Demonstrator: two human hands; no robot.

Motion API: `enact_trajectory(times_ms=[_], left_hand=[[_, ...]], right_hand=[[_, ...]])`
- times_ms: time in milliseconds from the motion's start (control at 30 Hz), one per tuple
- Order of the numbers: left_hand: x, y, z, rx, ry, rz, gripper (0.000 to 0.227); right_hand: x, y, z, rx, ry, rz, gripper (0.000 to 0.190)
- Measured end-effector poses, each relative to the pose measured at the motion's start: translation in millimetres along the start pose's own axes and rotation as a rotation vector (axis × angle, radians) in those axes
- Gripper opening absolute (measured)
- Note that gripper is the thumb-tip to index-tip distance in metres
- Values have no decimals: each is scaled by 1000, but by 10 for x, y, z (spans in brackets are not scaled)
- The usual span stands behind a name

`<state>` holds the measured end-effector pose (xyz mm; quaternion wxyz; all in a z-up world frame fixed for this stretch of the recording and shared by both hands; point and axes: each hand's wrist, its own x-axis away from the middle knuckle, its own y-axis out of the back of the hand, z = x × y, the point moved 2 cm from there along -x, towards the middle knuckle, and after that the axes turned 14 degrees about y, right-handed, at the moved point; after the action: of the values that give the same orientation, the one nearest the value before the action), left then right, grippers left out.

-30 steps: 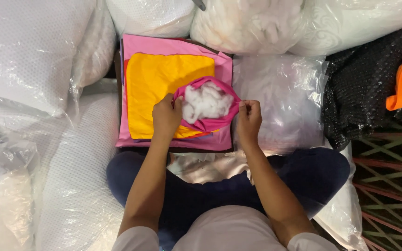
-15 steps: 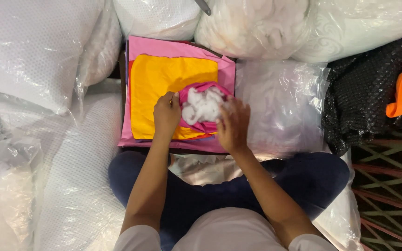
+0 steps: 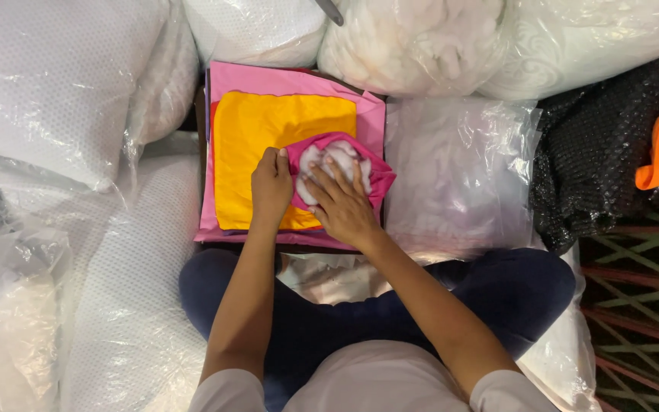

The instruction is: Stuffing a small pink fabric pillowcase with white fiberfill material by hand.

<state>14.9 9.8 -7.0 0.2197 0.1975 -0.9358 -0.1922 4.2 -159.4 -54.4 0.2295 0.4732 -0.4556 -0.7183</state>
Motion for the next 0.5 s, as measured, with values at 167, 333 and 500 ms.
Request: enact_trajectory(times_ms=[167, 333, 500], left_hand=[[-31, 18, 47, 55, -2, -40, 33], [-97, 16, 128, 79, 22, -71, 33], [-18, 38, 36, 89, 55, -45, 33]], right_hand=[[80, -236, -118, -6, -15, -12, 47], [46, 32, 35, 67, -12, -165, 49], [81, -415, -44, -45, 32, -14, 54]])
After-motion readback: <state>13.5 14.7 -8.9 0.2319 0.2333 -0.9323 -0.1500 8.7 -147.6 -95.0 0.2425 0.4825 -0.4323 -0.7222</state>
